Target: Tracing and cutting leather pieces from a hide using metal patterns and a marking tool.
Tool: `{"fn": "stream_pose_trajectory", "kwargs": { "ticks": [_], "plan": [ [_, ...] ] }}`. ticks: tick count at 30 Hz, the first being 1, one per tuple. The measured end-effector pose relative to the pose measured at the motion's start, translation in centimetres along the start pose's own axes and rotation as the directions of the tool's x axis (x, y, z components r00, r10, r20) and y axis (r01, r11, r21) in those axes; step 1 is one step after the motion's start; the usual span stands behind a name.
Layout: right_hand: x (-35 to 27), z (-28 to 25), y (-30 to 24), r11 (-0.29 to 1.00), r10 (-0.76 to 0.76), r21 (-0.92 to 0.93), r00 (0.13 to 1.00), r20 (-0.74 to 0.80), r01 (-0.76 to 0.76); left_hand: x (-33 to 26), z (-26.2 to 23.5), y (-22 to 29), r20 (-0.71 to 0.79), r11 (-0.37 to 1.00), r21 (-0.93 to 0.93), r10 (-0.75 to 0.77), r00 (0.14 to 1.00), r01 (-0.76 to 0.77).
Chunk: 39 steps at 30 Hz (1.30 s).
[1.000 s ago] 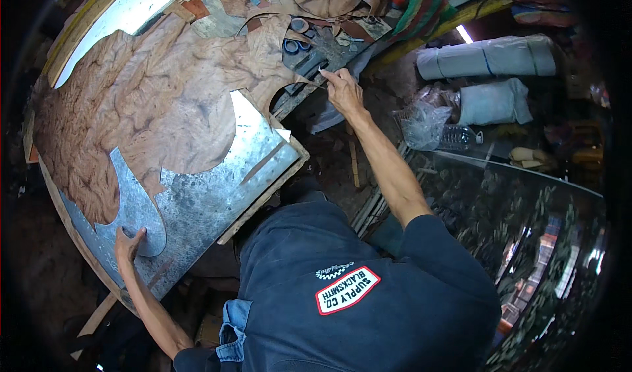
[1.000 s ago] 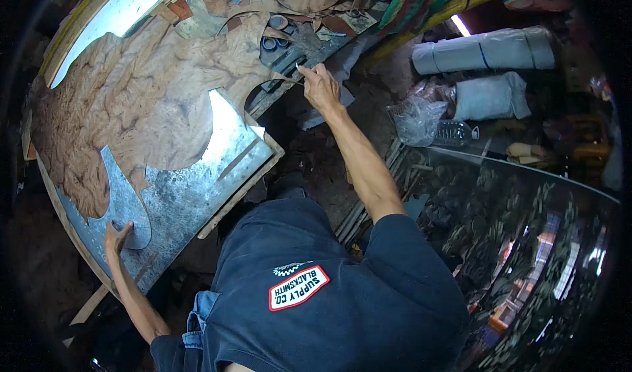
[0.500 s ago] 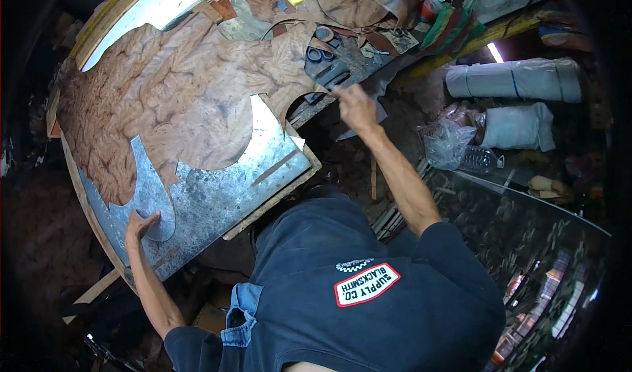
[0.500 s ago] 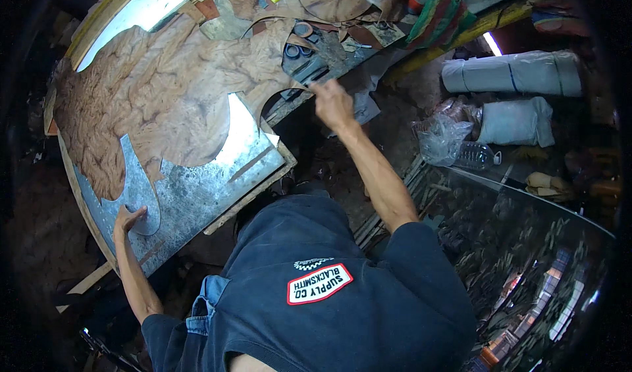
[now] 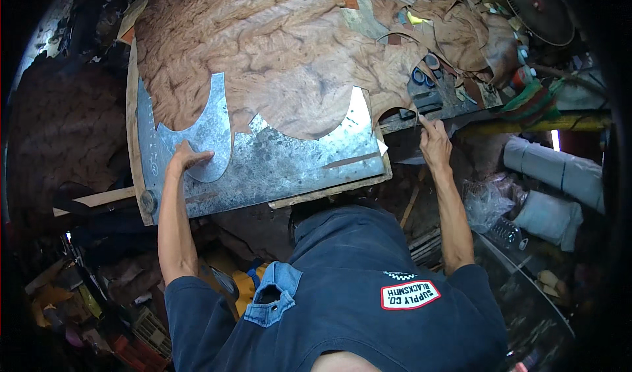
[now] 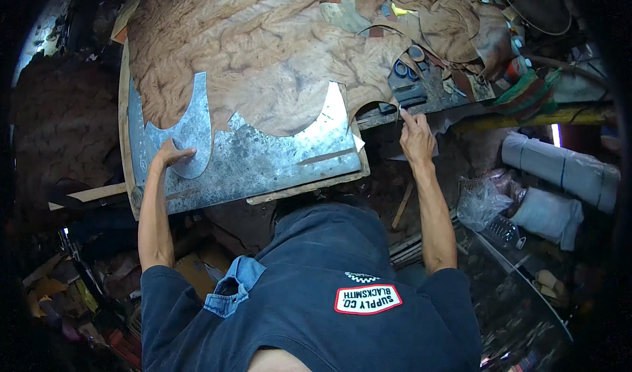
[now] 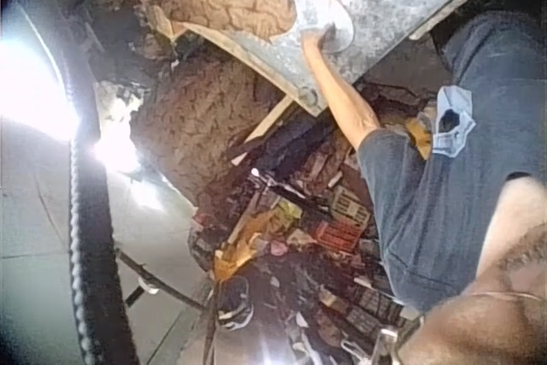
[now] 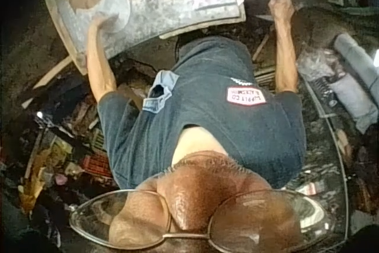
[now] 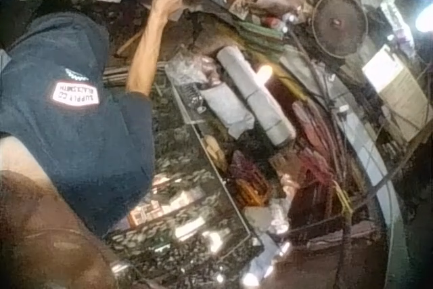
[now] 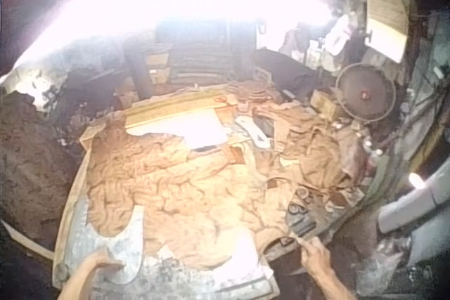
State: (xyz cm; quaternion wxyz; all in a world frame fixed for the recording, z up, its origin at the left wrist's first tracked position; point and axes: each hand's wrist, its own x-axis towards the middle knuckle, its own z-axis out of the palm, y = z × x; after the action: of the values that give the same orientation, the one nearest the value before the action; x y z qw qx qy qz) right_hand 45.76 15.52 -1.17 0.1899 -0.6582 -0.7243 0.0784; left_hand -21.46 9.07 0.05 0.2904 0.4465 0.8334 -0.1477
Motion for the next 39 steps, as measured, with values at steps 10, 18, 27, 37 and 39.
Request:
{"fn": "stream_pose_trajectory", "kwargs": {
  "ticks": [10, 18, 27, 37, 39],
  "plan": [
    [-4.8, -3.0, 3.8, 0.987, 0.162, 0.047, 0.974, -0.157, -0.157, 1.7, 0.6, 2.2, -0.038, 0.997, 0.019, 0.07, 0.997, -0.07],
    [2.6, 1.4, 4.5, 0.989, 0.11, 0.112, 0.989, -0.096, -0.099, 4.3, 2.9, -5.6, -0.063, 0.989, -0.141, 0.043, 0.997, -0.052],
    [1.6, 1.7, 4.2, 0.99, 0.14, 0.033, 0.983, -0.12, -0.137, 0.8, -0.2, 2.5, 0.013, 1.0, 0.028, -0.006, 1.0, 0.005],
    [0.7, 1.0, 3.1, 0.994, 0.105, 0.013, 0.988, -0.114, -0.104, 1.6, 0.0, 2.1, 0.103, 1.0, -0.021, -0.01, 0.995, 0.013],
    [0.1, 0.3, 2.5, 0.997, 0.074, -0.016, 0.997, -0.006, -0.074, 1.7, 0.3, 2.9, 0.104, 1.0, -0.009, -0.002, 0.995, 0.003]
  ]
}}
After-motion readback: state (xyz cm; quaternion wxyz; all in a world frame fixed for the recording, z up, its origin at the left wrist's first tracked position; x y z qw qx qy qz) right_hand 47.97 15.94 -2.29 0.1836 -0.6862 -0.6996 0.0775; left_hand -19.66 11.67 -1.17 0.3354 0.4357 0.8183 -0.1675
